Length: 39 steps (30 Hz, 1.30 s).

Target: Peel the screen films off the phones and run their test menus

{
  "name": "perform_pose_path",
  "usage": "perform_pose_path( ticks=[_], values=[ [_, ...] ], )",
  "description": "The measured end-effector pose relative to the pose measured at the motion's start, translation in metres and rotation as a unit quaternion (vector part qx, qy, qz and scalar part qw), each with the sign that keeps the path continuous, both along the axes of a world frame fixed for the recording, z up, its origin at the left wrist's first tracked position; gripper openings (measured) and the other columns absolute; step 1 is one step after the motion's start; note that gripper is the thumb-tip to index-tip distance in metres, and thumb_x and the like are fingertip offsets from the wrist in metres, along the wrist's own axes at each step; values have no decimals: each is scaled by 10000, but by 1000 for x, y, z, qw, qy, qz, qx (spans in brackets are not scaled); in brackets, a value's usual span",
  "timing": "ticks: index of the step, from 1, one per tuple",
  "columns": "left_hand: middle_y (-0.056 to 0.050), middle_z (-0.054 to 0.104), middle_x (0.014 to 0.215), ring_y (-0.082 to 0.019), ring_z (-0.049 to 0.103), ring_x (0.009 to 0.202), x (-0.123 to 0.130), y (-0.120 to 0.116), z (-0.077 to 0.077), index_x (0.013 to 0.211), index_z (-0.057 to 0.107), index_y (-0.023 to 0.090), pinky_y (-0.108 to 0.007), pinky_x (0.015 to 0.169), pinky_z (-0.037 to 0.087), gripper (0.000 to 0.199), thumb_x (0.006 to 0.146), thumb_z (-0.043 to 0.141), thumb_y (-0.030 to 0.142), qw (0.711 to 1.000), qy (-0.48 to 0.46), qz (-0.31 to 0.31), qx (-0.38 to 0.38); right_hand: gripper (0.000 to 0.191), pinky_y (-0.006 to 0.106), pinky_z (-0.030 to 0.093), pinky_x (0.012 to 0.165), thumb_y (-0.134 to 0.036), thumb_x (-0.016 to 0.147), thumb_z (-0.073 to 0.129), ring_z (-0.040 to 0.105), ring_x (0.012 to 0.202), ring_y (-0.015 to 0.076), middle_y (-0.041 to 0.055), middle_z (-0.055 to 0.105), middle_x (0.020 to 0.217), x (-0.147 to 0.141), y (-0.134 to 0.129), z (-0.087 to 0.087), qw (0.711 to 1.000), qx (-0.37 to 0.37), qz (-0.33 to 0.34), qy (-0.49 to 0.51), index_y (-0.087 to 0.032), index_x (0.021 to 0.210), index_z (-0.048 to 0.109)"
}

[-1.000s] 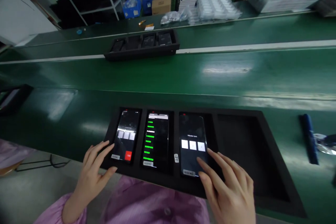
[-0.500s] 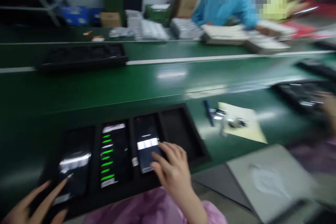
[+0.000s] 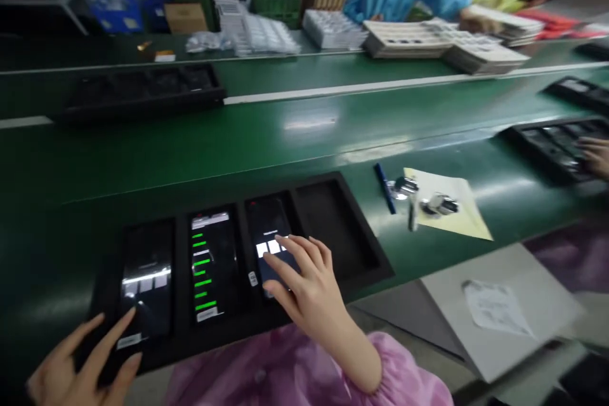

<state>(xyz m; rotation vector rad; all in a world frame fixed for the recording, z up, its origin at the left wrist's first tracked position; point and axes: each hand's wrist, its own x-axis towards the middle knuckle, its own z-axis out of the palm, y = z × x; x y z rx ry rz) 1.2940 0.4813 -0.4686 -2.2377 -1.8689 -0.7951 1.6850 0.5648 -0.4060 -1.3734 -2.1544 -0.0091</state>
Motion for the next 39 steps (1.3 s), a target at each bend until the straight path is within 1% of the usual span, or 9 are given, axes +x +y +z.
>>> perform_pose_path(
  ticks=[6, 11, 14, 20, 23, 29, 32, 36, 39],
  values=[
    [-161, 513, 1449, -355, 509, 1306, 24, -1, 15, 1461, 598, 303, -566, 1148, 348, 473, 1005, 596, 425, 1000, 18, 14, -1, 295, 528, 380, 1082, -411, 1107, 505, 577, 1290, 303, 115, 673, 1405, -25, 11, 8, 1000, 24, 17, 0, -264, 1203, 742],
    [-173, 495, 1434, -351, 469, 1346, 26, 0, 21, 1366, 656, 216, -529, 1164, 337, 405, 1020, 591, 418, 999, 33, 15, -4, 334, 497, 358, 1115, -453, 1110, 488, 578, 1300, 273, 99, 676, 1423, -58, 14, 10, 995, 11, 95, 18, -271, 1207, 751],
    [-176, 480, 1446, -340, 465, 1361, 25, -1, 23, 1370, 652, 199, -516, 1184, 324, 403, 1026, 589, 399, 999, 40, 9, -8, 395, 520, 319, 1143, -530, 1100, 466, 563, 1334, 290, 82, 653, 1480, -72, 17, 7, 995, -17, 100, 7, -283, 1189, 761],
    [-171, 483, 1428, -319, 461, 1365, 28, 1, 24, 1379, 640, 195, -507, 1202, 316, 395, 1026, 597, 366, 999, 38, 8, -6, 272, 487, 369, 1126, -395, 1098, 542, 598, 1282, 273, 104, 713, 1355, -62, 10, 9, 994, 15, 93, 62, -252, 1142, 769],
    [-167, 487, 1430, -323, 457, 1377, 28, -1, 23, 1383, 642, 212, -518, 1191, 335, 396, 1024, 603, 374, 999, 34, 17, -8, 256, 469, 396, 1087, -341, 1099, 540, 599, 1278, 272, 125, 699, 1353, -56, 4, 7, 990, 14, 136, 29, -232, 1159, 764],
    [-128, 568, 1358, -301, 533, 1302, 26, 6, 37, 1328, 682, 260, -575, 1231, 307, 363, 989, 673, 391, 999, 45, 16, -18, 359, 490, 402, 1067, -453, 1113, 478, 623, 1248, 285, 91, 724, 1331, -64, 0, -5, 994, 6, 103, 47, -266, 1065, 781],
    [-121, 598, 1360, -316, 519, 1323, 33, 22, 52, 1346, 679, 272, -621, 1281, 207, 414, 989, 664, 481, 997, 68, 11, -27, 377, 496, 406, 1068, -464, 1115, 465, 634, 1230, 283, 81, 734, 1321, -66, -1, -6, 994, 9, 99, 46, -275, 1057, 786],
    [-145, 493, 1543, -375, 431, 1430, 45, 41, 61, 1472, 589, 312, -694, 1284, 65, 619, 976, 582, 682, 988, 136, -21, -67, 361, 497, 407, 1057, -443, 1114, 476, 629, 1231, 290, 91, 734, 1324, -63, -3, -5, 994, 18, 101, 35, -263, 1081, 788],
    [-179, 536, 1464, -363, 478, 1397, 48, 43, 57, 1398, 594, 227, -675, 1286, 132, 625, 980, 563, 691, 995, 94, 2, -37, 343, 482, 401, 1055, -421, 1113, 485, 623, 1224, 281, 94, 735, 1316, -62, -4, -4, 994, 25, 104, 29, -254, 1099, 784]
  ],
)
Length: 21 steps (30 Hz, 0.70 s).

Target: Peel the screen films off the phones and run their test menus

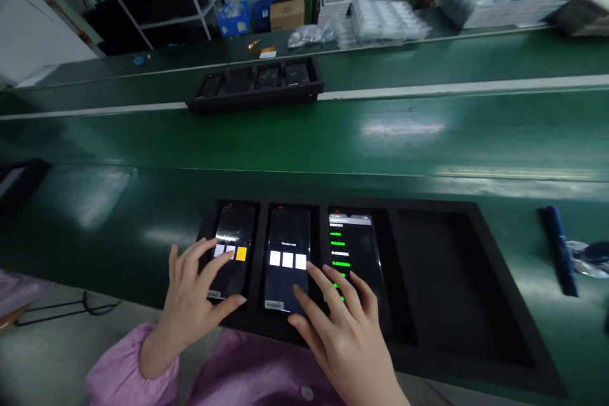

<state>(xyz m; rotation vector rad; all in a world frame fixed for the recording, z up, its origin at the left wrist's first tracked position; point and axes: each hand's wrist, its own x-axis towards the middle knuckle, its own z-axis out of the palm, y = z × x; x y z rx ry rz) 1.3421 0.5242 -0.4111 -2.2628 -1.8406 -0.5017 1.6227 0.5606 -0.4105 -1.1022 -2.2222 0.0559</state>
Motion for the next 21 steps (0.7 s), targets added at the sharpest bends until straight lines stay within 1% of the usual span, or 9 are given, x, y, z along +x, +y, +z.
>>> perform_pose_path(
  ticks=[2, 4, 7, 12, 16, 21],
  values=[
    [-188, 587, 1354, -345, 536, 1337, -1, -3, -5, 1346, 576, 170, -646, 1283, 204, 645, 979, 552, 699, 997, -51, 23, 44, 336, 477, 396, 1060, -412, 1115, 485, 620, 1227, 274, 91, 737, 1313, 0, 0, -1, 1000, 4, -2, 1, -254, 1102, 782],
    [-188, 606, 1322, -338, 564, 1309, -2, -6, -9, 1333, 556, 154, -631, 1281, 232, 669, 966, 562, 713, 995, -72, 33, 64, 334, 481, 390, 1067, -405, 1118, 481, 616, 1235, 275, 91, 736, 1315, -1, 0, -1, 1000, 4, -4, 3, -255, 1102, 779],
    [-181, 622, 1329, -336, 578, 1303, -3, -8, -11, 1341, 550, 162, -620, 1282, 239, 695, 944, 589, 731, 995, -66, 34, 61, 323, 483, 389, 1067, -395, 1117, 486, 613, 1242, 277, 94, 735, 1318, 0, 0, -2, 1000, 2, -3, 3, -255, 1111, 777],
    [-174, 639, 1329, -345, 589, 1299, -3, -8, -11, 1341, 550, 178, -621, 1273, 257, 725, 923, 586, 769, 995, -75, 38, 57, 310, 470, 399, 1051, -403, 1111, 503, 625, 1231, 270, 87, 738, 1313, 2, 2, 0, 1000, 3, 5, -6, -263, 1101, 779],
    [-161, 646, 1278, -330, 589, 1294, -2, -6, -10, 1327, 550, 166, -601, 1278, 259, 696, 923, 627, 728, 994, -85, 31, 55, 307, 473, 405, 1040, -396, 1112, 500, 636, 1212, 274, 86, 740, 1310, 1, 2, 0, 1000, 5, 2, 0, -260, 1100, 776],
    [-143, 656, 1267, -329, 590, 1299, -10, -12, -9, 1345, 557, 185, -603, 1281, 257, 680, 922, 645, 708, 993, -91, 53, 54, 295, 480, 407, 1037, -403, 1107, 511, 648, 1193, 278, 81, 740, 1323, 2, 3, 0, 1000, 3, 8, -2, -267, 1110, 773]
  ],
)
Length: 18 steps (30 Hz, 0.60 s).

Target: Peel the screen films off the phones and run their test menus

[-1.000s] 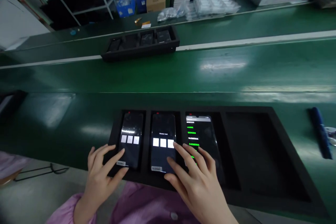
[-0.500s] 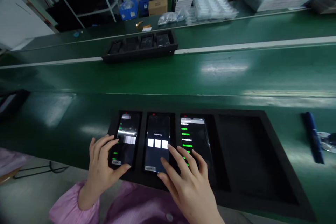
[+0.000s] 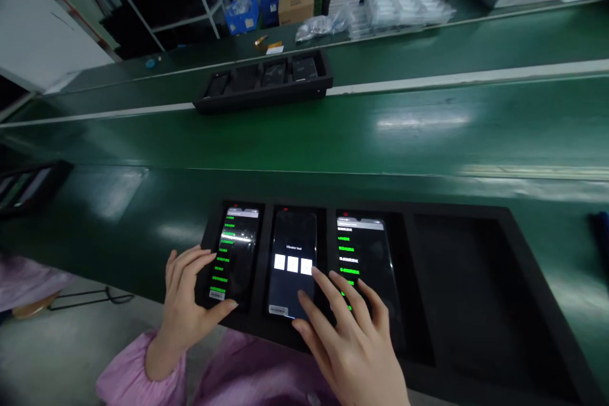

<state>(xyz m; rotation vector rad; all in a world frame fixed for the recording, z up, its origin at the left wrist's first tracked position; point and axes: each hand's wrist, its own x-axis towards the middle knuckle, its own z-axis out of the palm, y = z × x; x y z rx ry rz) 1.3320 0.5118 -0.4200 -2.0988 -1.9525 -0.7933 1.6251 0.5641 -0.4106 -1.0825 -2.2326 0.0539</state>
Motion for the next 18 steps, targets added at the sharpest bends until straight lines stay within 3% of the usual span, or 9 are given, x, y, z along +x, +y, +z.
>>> perform_pose_path(
  ticks=[9, 14, 18],
  values=[
    [-133, 605, 1410, -331, 553, 1343, -21, -29, 0, 1341, 694, 272, -597, 1300, 201, 484, 996, 592, 596, 996, 80, -4, -43, 270, 489, 410, 1027, -402, 1100, 532, 656, 1190, 283, 87, 747, 1307, 1, 3, 0, 1000, -1, 13, 3, -268, 1114, 766],
    [-149, 635, 1309, -313, 579, 1305, -7, -24, 10, 1361, 650, 195, -578, 1316, 223, 546, 1013, 544, 603, 999, 29, -40, 12, 286, 487, 406, 1032, -399, 1108, 514, 652, 1190, 278, 84, 748, 1303, -1, 1, 0, 1000, 3, 4, 5, -264, 1103, 766],
    [-147, 650, 1300, -299, 552, 1340, 16, -8, 20, 1351, 653, 174, -556, 1341, 150, 580, 1007, 558, 631, 994, 41, -100, -6, 303, 486, 400, 1049, -397, 1114, 498, 655, 1188, 270, 79, 747, 1308, -3, -2, -2, 1000, 4, -11, 7, -264, 1098, 770]
  ],
)
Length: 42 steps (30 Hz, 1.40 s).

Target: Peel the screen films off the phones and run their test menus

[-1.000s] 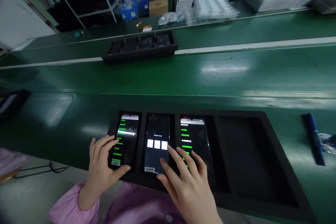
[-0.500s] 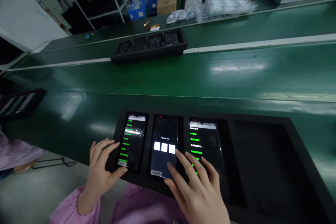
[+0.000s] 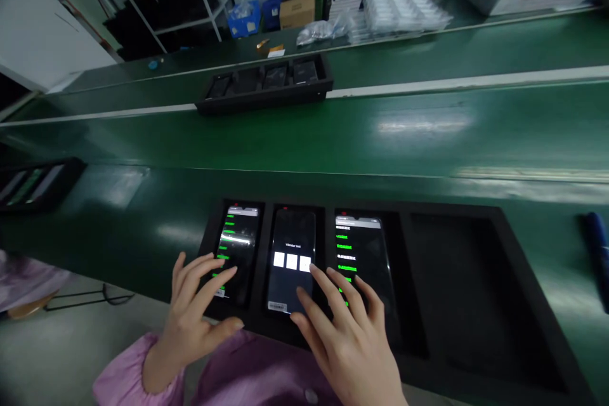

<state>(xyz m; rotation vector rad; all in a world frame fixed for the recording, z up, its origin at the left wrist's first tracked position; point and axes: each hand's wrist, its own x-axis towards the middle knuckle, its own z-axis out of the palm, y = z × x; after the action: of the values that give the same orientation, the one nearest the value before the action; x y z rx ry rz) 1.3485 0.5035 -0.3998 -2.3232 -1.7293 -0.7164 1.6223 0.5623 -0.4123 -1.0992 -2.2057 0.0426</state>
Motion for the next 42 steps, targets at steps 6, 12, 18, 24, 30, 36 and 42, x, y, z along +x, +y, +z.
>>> perform_pose_path(
  ticks=[6, 12, 18, 24, 30, 36, 42],
  values=[
    [-111, 688, 1325, -279, 550, 1336, 41, 30, 9, 1343, 689, 215, -522, 1352, 51, 654, 986, 513, 734, 1000, 4, -21, -14, 304, 511, 372, 1110, -443, 1108, 507, 634, 1249, 277, 60, 731, 1360, -3, -6, -6, 999, -34, -11, 24, -282, 1123, 764],
    [-99, 669, 1394, -300, 523, 1372, 62, 46, 6, 1332, 708, 257, -571, 1334, -48, 706, 956, 469, 805, 998, 33, -34, -51, 189, 506, 405, 1098, -327, 1088, 569, 649, 1217, 269, 68, 729, 1334, 10, -7, 1, 998, -21, 6, 54, -269, 1133, 744],
    [-169, 631, 1383, -327, 516, 1366, 51, 37, 5, 1372, 661, 178, -617, 1329, 22, 738, 965, 497, 772, 997, 48, -61, -5, 224, 496, 497, 1016, -97, 997, 645, 636, 1183, 290, 132, 683, 1276, 71, -6, 9, 995, 30, -69, 61, -201, 1185, 707],
    [-184, 665, 1266, -306, 591, 1261, 10, 13, 4, 1344, 640, 107, -567, 1338, 144, 594, 992, 622, 584, 997, 44, -40, 42, 248, 511, 459, 1001, -262, 1100, 498, 615, 1204, 308, 161, 659, 1315, 91, -5, 1, 999, 32, 0, -7, -181, 1190, 715],
    [-177, 672, 1255, -279, 623, 1202, -30, -19, -8, 1402, 601, 99, -467, 1313, 271, 544, 990, 667, 449, 999, 25, 23, 32, 367, 555, 393, 1034, -410, 1119, 451, 597, 1234, 342, 187, 673, 1331, 80, -8, 13, 998, 50, 18, -46, -186, 1191, 732],
    [-155, 661, 1278, -269, 616, 1227, -47, -33, -13, 1465, 564, 125, -430, 1301, 306, 575, 986, 681, 422, 998, -1, 59, 18, 421, 502, 386, 1081, -459, 1123, 430, 618, 1231, 286, 135, 729, 1301, 25, -3, 14, 998, 3, 56, 11, -205, 1105, 765],
    [-149, 662, 1276, -269, 616, 1228, -53, -33, -19, 1476, 556, 133, -428, 1296, 313, 580, 987, 681, 420, 998, -15, 53, 14, 430, 505, 348, 1123, -510, 1114, 438, 607, 1253, 281, 104, 719, 1352, 1, 1, 7, 999, -20, 42, 7, -236, 1124, 769]
  ],
)
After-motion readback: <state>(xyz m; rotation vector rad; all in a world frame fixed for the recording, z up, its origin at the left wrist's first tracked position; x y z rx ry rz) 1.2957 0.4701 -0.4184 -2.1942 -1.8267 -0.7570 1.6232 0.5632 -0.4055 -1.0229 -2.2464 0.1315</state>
